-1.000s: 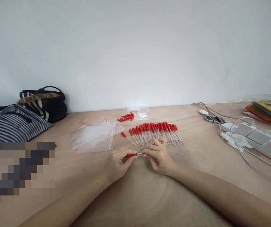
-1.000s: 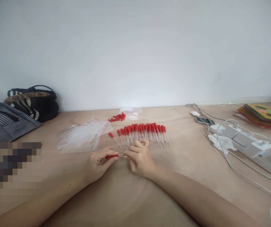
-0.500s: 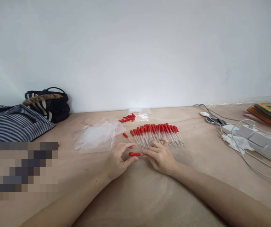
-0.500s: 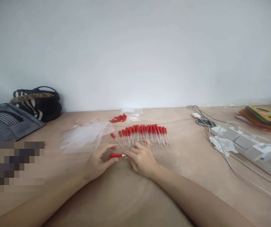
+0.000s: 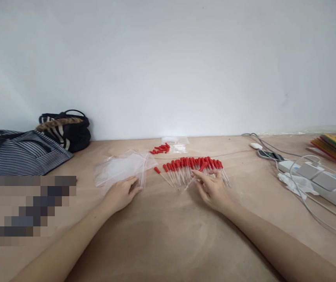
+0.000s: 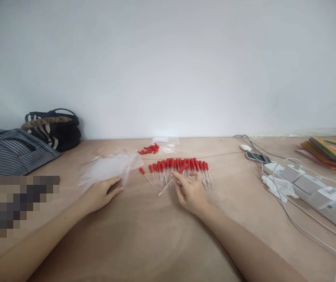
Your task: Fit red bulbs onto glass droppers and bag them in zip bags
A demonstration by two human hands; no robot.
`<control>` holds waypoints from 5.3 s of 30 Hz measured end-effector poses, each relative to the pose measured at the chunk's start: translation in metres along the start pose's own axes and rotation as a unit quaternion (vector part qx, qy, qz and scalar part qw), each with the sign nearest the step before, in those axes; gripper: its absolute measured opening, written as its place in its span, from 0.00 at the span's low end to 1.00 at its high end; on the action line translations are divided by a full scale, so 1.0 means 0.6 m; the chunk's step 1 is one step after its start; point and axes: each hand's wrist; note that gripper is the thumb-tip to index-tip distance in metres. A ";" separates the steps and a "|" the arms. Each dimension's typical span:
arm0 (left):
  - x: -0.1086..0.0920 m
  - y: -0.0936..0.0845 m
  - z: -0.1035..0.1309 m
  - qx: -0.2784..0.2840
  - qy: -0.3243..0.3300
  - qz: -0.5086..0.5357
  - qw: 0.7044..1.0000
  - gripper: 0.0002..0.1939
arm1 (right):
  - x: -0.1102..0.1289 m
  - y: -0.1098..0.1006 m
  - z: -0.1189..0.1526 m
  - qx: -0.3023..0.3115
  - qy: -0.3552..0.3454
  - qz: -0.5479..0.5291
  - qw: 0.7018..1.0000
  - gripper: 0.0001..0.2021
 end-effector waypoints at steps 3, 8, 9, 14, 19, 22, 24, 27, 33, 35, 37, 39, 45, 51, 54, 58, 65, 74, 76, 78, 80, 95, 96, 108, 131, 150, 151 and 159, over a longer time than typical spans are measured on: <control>-0.001 0.005 0.001 -0.011 0.028 -0.017 0.999 0.15 | -0.004 0.003 -0.002 -0.029 -0.019 0.042 0.999 0.11; -0.002 0.014 -0.005 -0.056 0.045 -0.072 0.995 0.13 | -0.005 0.000 -0.009 -0.044 -0.039 0.119 0.991 0.09; -0.002 0.013 -0.007 -0.064 0.053 -0.088 0.993 0.13 | -0.006 -0.001 -0.010 -0.049 -0.039 0.131 0.989 0.09; -0.032 0.005 -0.004 -0.111 0.108 -0.111 0.982 0.14 | -0.017 0.003 -0.012 -0.038 -0.041 0.156 0.986 0.09; -0.119 0.016 0.021 -0.092 0.174 0.001 0.980 0.13 | -0.027 0.002 -0.011 0.020 -0.037 0.114 0.993 0.09; -0.147 0.021 0.028 -0.077 0.171 0.075 0.980 0.10 | -0.024 -0.003 -0.009 0.058 -0.016 0.067 0.996 0.07; -0.146 0.019 0.023 -0.075 0.163 0.109 0.978 0.10 | -0.019 -0.006 -0.006 0.078 -0.009 0.043 0.996 0.06; -0.137 0.010 0.009 -0.043 0.169 0.144 0.974 0.23 | -0.011 -0.009 -0.001 0.106 -0.019 0.029 0.994 0.06; -0.153 0.008 -0.005 0.060 0.163 0.183 0.968 0.37 | -0.018 -0.030 -0.001 0.148 -0.022 0.004 0.989 0.08; -0.157 0.012 0.000 0.075 0.142 0.182 0.970 0.36 | -0.026 -0.037 -0.003 0.162 -0.017 -0.006 0.987 0.09; -0.158 0.016 0.006 0.084 0.122 0.178 0.973 0.35 | -0.029 -0.040 -0.004 0.173 -0.014 -0.010 0.985 0.08; -0.157 0.018 0.011 0.080 0.115 0.177 0.974 0.34 | -0.028 -0.041 -0.005 0.184 -0.020 -0.009 0.983 0.08; -0.153 0.024 0.013 0.048 0.117 0.189 0.974 0.33 | -0.018 -0.038 -0.003 0.196 -0.049 0.007 0.979 0.07; -0.155 0.026 0.011 0.045 0.110 0.187 0.975 0.33 | -0.004 -0.024 0.001 0.192 -0.049 -0.020 0.980 0.08; -0.157 0.023 0.011 0.057 0.102 0.181 0.977 0.33 | 0.014 -0.005 0.004 0.187 -0.037 -0.044 0.981 0.07; -0.157 0.023 0.010 0.070 0.098 0.173 0.978 0.32 | 0.033 0.011 0.007 0.200 -0.016 -0.066 0.977 0.06; -0.156 0.022 0.010 0.092 0.094 0.172 0.976 0.31 | 0.007 -0.030 0.002 0.245 0.034 -0.033 0.968 0.12; -0.158 0.021 0.010 0.096 0.102 0.159 0.977 0.31 | 0.018 -0.017 0.000 0.281 0.037 -0.042 0.958 0.08; -0.158 0.023 0.010 0.088 0.108 0.156 0.978 0.31 | 0.031 -0.006 0.001 0.269 0.036 -0.057 0.961 0.08; -0.156 0.026 0.010 0.073 0.115 0.155 0.978 0.31 | 0.043 0.004 0.002 0.256 0.041 -0.072 0.963 0.08; -0.155 0.029 0.010 0.060 0.123 0.153 0.979 0.31 | 0.050 0.010 0.003 0.249 0.049 -0.080 0.964 0.07; -0.157 0.031 0.011 0.023 0.149 0.122 0.981 0.28 | 0.045 0.002 0.001 0.281 0.053 -0.071 0.955 0.05; -0.157 0.032 0.011 0.022 0.152 0.119 0.981 0.28 | 0.050 0.005 0.001 0.276 0.054 -0.075 0.957 0.06; -0.139 0.011 0.004 0.069 0.196 0.144 0.968 0.30 | 0.066 0.015 0.001 0.266 0.077 -0.091 0.957 0.05; -0.099 0.026 0.037 -0.049 0.207 0.148 0.966 0.26 | -0.031 -0.007 -0.064 0.125 0.294 0.065 0.945 0.09; -0.140 0.022 0.030 0.000 0.211 0.190 0.959 0.21 | -0.034 0.013 -0.145 0.139 0.421 0.141 0.885 0.11; -0.140 0.023 0.030 -0.001 0.211 0.190 0.959 0.21 | -0.032 0.007 -0.145 0.136 0.413 0.121 0.893 0.12; -0.140 0.021 0.029 0.007 0.209 0.180 0.961 0.21 | -0.012 -0.011 -0.053 0.112 0.281 -0.332 0.894 0.13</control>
Point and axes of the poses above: each hand's wrist, its own z-axis away from the middle knuckle, its own y-axis out of the palm, x = y × z, and after that the axes turned 11 degrees about y, right-handed
